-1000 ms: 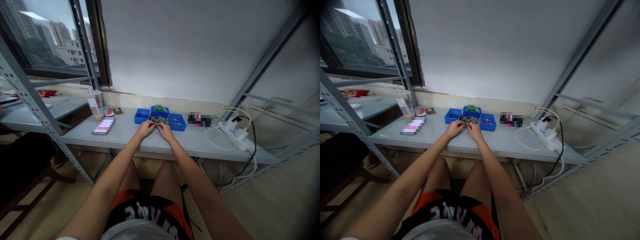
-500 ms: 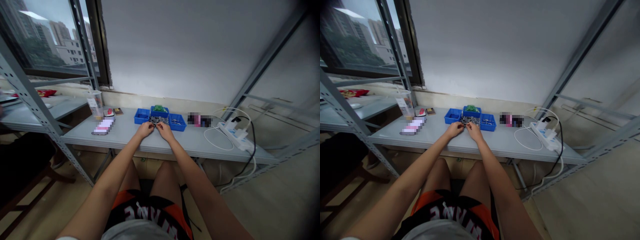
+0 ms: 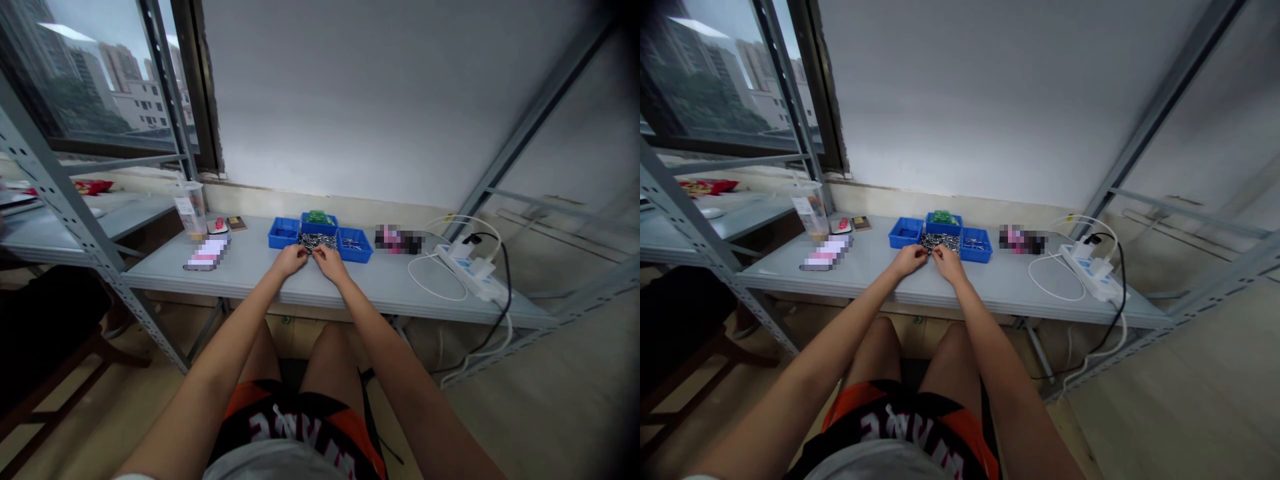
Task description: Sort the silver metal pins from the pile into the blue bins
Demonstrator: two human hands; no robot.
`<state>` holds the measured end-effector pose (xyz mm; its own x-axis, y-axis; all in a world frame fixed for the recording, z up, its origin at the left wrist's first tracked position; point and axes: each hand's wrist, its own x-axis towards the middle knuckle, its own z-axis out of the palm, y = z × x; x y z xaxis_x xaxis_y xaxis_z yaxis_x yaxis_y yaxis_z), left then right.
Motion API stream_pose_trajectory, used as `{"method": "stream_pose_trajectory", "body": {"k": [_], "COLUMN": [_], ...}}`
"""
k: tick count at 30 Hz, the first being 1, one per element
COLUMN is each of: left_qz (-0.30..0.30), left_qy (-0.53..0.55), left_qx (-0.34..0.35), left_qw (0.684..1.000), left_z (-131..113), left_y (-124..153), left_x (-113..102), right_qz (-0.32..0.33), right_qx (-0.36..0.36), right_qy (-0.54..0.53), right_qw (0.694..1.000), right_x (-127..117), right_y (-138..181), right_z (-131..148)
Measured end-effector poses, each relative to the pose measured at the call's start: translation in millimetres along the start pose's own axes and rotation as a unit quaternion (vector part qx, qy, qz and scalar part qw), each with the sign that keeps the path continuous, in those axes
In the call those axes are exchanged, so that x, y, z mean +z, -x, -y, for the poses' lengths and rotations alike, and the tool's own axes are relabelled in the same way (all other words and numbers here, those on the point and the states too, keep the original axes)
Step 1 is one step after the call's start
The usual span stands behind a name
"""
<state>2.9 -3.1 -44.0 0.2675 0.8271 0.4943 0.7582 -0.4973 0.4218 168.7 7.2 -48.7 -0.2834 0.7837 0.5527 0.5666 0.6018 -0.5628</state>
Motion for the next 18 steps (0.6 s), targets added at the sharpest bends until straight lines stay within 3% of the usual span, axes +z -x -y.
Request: {"method": "stream_pose_trajectory", "body": {"k": [18], "left_qz": [0.004], "left_qy": [0.003], "left_qx": [-0.003], "left_qw": [1.0], "left_z": [-1.9], "left_y": [0.4], "left_x": [-1.3], "right_qz": [0.005], "right_qx": [0.005], "right_qy": [0.022], "right_qw": [1.0], "right_x": [0.1], "right_y": [0.4], "right_z": [-1.4]}}
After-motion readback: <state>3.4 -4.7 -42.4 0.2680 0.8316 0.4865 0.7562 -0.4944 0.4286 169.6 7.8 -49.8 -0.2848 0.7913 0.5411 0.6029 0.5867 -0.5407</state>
